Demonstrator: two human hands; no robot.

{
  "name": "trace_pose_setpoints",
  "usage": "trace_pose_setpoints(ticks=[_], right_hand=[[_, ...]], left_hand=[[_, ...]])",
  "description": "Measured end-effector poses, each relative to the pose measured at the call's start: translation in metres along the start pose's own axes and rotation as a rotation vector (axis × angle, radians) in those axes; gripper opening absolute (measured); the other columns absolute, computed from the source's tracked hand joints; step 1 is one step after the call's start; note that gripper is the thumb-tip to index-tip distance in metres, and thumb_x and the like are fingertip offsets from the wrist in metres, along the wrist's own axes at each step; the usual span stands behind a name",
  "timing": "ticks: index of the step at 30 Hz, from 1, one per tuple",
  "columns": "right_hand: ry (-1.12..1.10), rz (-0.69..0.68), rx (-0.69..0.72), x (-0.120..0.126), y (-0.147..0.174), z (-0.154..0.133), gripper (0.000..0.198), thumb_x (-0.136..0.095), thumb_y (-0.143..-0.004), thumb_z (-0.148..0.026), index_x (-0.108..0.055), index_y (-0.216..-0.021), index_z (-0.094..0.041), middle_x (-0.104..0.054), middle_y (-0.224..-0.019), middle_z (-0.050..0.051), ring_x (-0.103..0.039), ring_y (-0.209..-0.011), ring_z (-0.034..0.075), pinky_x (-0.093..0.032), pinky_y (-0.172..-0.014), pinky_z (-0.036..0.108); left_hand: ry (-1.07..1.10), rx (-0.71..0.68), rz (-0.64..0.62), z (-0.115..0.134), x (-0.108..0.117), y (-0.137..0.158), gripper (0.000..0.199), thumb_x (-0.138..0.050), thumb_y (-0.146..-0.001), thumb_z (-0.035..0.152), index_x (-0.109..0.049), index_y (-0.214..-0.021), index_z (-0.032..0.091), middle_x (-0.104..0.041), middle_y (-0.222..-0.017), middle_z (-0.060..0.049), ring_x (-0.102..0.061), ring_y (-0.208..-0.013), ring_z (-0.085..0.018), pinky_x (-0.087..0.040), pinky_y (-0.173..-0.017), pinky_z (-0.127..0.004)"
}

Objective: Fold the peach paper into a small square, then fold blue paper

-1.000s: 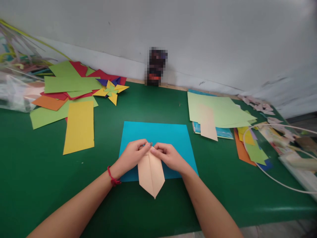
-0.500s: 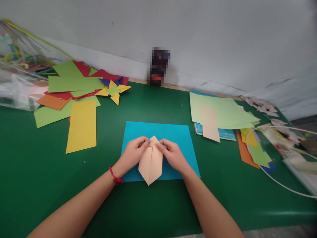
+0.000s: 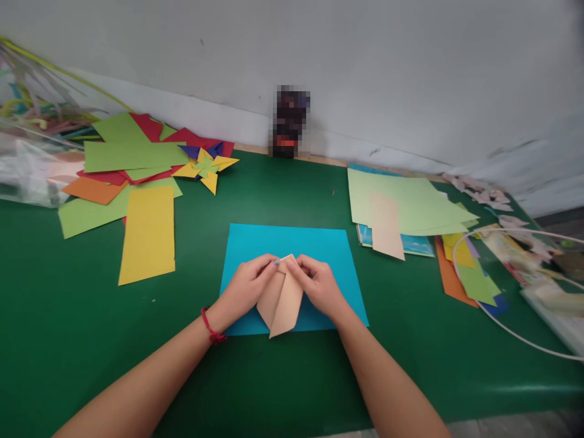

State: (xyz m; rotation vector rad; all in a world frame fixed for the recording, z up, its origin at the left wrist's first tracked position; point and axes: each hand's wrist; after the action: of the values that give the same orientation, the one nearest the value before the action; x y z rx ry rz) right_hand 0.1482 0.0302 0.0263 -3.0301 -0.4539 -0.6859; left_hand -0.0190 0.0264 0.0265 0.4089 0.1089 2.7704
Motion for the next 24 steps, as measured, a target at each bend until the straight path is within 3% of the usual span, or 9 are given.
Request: trace_pose_setpoints(ticks=[4, 6, 10, 13, 19, 24], right_hand=[[-0.100, -0.065, -0.041, 0.0027, -0.0020, 0.0021, 0.034, -0.043, -0.084, -0.044, -0.044, -0.062, -0.018, -0.038, -0.058, -0.003, -0.036, -0.054, 0.010, -0.026, -0.049, 0.023], [-0.197, -0.124, -0.091, 0.0047, -0.0031, 0.0023, 0.031, -0.044, -0.084, -0.045, -0.047, -0.068, -0.018, -0.042, -0.061, -0.003, -0.039, -0.054, 0.010, -0.028, -0.049, 0.022], [-0.272, -0.124, -0.111, 0.0061, -0.0040, 0.0020, 0.029, -0.048, -0.081, -0.044, -0.048, -0.069, -0.018, -0.044, -0.060, -0.003, -0.040, -0.053, 0.009, -0.029, -0.048, 0.022], [-0.281, -0.116, -0.104, 0.0056, -0.0037, 0.0022, 0.028, -0.050, -0.081, -0.043, -0.049, -0.068, -0.018, -0.044, -0.060, -0.003, -0.040, -0.053, 0.009, -0.029, -0.048, 0.022], [-0.314, -0.176, -0.137, 0.0071, -0.0025, 0.0015, 0.028, -0.046, -0.083, -0.044, -0.047, -0.070, -0.019, -0.045, -0.061, -0.002, -0.042, -0.054, 0.010, -0.031, -0.049, 0.022], [-0.139, -0.030, 0.039, 0.0043, 0.0012, 0.0002, 0.030, -0.049, -0.082, -0.039, -0.046, -0.060, -0.018, -0.040, -0.055, -0.003, -0.035, -0.050, 0.009, -0.027, -0.047, 0.023]], left_hand=[[-0.005, 0.009, 0.007, 0.0021, 0.0001, 0.0009, 0.026, -0.036, -0.087, 0.032, -0.058, -0.085, 0.018, -0.059, -0.086, -0.002, -0.054, -0.079, -0.016, -0.040, -0.068, -0.026], [0.061, 0.029, -0.005, 0.0036, -0.0001, 0.0027, 0.025, -0.037, -0.087, 0.031, -0.056, -0.099, 0.020, -0.059, -0.090, -0.003, -0.054, -0.078, -0.016, -0.041, -0.067, -0.026], [0.103, 0.067, -0.040, 0.0055, -0.0012, 0.0062, 0.041, -0.037, -0.087, 0.031, -0.037, -0.127, 0.027, -0.050, -0.061, 0.003, -0.044, -0.054, -0.012, -0.035, -0.051, -0.022], [0.074, 0.050, -0.034, 0.0052, -0.0017, 0.0070, 0.042, -0.037, -0.087, 0.030, -0.036, -0.129, 0.028, -0.040, -0.053, 0.005, -0.035, -0.050, -0.011, -0.029, -0.048, -0.022], [0.101, 0.029, -0.070, 0.0038, -0.0031, 0.0071, 0.040, -0.036, -0.088, 0.031, -0.037, -0.128, 0.031, -0.040, -0.055, 0.005, -0.033, -0.051, -0.011, -0.029, -0.049, -0.022], [0.061, 0.007, -0.091, 0.0073, -0.0030, 0.0089, 0.038, -0.036, -0.088, 0.030, -0.040, -0.126, 0.029, -0.040, -0.052, 0.005, -0.033, -0.048, -0.010, -0.026, -0.046, -0.022]])
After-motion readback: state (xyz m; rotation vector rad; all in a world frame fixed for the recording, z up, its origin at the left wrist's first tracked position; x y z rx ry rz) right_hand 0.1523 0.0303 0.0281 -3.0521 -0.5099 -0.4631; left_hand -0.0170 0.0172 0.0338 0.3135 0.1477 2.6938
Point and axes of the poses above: each hand's wrist, its own y-axis away from the middle knuckle, its own x-axis out of the back of the hand, z = x × y
